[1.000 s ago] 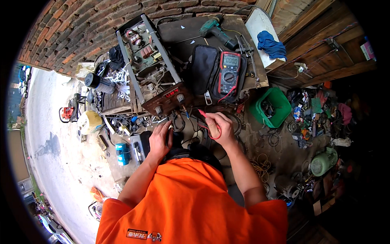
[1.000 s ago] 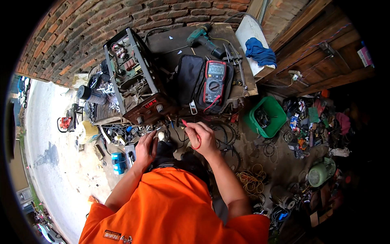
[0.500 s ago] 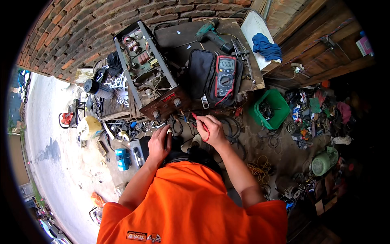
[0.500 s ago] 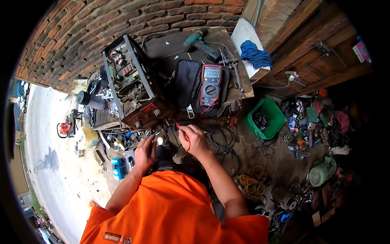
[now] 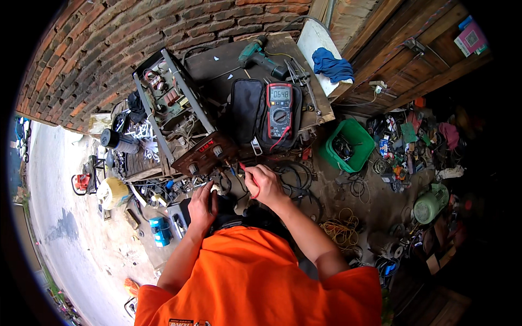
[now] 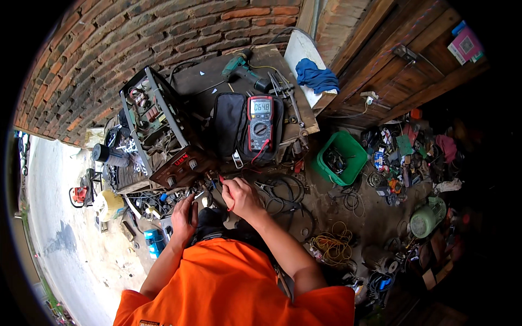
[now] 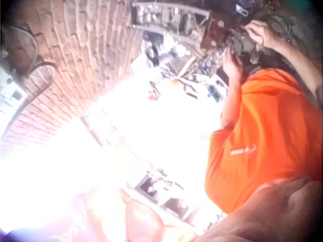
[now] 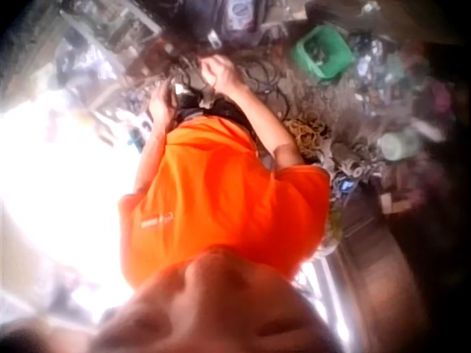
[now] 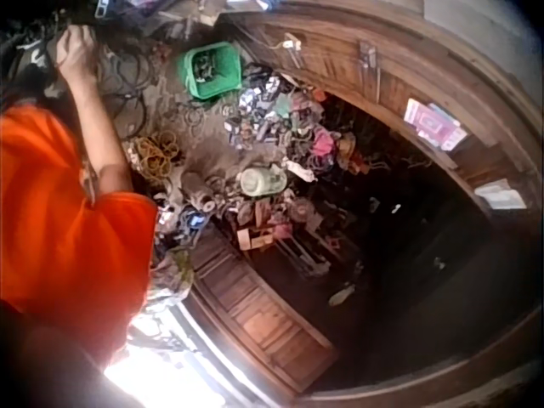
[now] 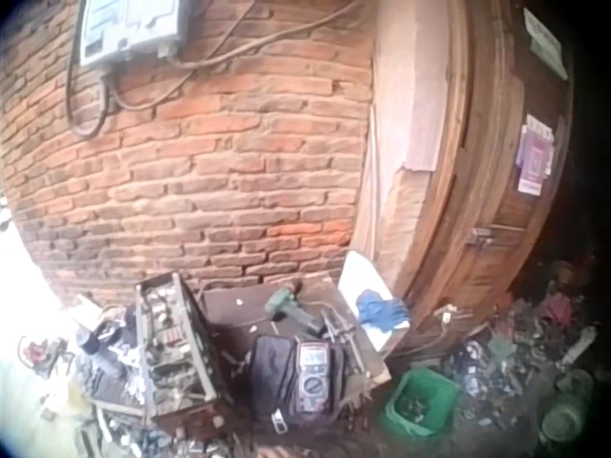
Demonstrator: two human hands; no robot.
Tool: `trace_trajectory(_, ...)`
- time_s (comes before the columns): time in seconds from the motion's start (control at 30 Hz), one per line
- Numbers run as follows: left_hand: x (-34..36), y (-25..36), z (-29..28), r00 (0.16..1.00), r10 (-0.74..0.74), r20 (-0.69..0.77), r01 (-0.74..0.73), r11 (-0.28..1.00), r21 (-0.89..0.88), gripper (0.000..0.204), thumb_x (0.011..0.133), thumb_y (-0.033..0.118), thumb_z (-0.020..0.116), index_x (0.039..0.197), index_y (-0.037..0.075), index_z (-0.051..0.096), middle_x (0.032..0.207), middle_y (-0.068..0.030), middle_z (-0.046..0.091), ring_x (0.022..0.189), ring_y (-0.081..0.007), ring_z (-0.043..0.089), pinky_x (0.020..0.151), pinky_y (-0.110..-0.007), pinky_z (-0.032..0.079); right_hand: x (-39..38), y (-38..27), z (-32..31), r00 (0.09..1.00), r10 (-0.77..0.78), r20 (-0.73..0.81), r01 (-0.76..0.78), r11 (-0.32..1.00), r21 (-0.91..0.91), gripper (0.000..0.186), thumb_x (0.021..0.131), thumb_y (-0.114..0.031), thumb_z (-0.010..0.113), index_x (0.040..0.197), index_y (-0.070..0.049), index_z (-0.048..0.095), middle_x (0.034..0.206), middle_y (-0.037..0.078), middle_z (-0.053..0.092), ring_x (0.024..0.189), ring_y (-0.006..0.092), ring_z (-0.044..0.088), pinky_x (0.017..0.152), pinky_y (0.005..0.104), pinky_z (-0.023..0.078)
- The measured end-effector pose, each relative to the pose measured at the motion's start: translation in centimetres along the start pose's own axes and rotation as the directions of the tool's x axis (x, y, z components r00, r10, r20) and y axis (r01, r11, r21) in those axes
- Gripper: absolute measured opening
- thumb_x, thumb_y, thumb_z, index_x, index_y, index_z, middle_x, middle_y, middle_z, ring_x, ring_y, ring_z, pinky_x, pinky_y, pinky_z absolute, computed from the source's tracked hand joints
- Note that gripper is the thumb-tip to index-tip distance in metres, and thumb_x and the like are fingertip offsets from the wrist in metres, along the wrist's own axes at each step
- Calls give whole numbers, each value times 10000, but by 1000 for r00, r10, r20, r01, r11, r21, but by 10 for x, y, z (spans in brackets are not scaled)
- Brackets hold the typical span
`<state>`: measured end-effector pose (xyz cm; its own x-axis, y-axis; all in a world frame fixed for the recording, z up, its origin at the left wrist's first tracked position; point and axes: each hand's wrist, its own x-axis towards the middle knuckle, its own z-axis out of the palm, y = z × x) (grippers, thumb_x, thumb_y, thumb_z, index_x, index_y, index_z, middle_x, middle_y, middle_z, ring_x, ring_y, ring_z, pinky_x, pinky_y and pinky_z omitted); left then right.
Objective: The person uses a multimeter to test the electrical connections of a disassembled electronic device on a workbench. They then move to the floor to adjust a welding machine and handle its cables.
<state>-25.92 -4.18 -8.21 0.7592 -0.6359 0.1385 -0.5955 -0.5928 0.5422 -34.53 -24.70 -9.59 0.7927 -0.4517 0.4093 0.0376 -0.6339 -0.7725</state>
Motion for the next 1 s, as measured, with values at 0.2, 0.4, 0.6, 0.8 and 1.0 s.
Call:
trace_trajectory(0.2,0,-2,0,1000,20,-8,-20,1000,-1,285,889,110,614,1170,64,629,970,-150,646,864,-342,630,731,-401,516,0,-1,1,1000,-10,-10,10,1000,0,122,800,-16,638,918,13,625,789,160,621,736,350,617,663,417,516)
trace_trajectory(0.4,0,-5,1,1000,27,-9,-27,999,-25,290,886,106,620,1173,62,627,965,-152,645,871,-343,625,742,-397,516,0,-2,1,999,-20,-26,20,1000,4,118,790,-1,644,905,16,627,779,156,621,726,345,620,659,410,517)
trace_trajectory(0.6,0,-3,0,999,33,-14,-33,999,-20,292,882,100,623,1171,58,627,951,-150,645,858,-339,625,734,-396,515,0,-2,2,998,-34,-47,34,999,2,120,777,20,651,895,21,628,758,151,619,702,335,622,648,399,517)
trace_trajectory(0.8,-1,-2,1,999,34,-29,-35,999,-24,286,881,102,625,1164,63,628,956,-149,649,861,-337,628,733,-396,517,0,-3,0,999,-26,-46,26,1000,3,114,784,16,646,897,20,629,769,154,624,706,338,623,652,402,516)
trace_trajectory(1.0,-1,-3,0,1000,21,-22,-21,1000,1,291,873,104,636,1160,63,628,926,-142,657,833,-337,635,703,-394,525,-1,-4,1,999,-5,-36,5,1000,2,114,801,9,636,914,5,622,781,169,628,709,359,620,646,418,507)
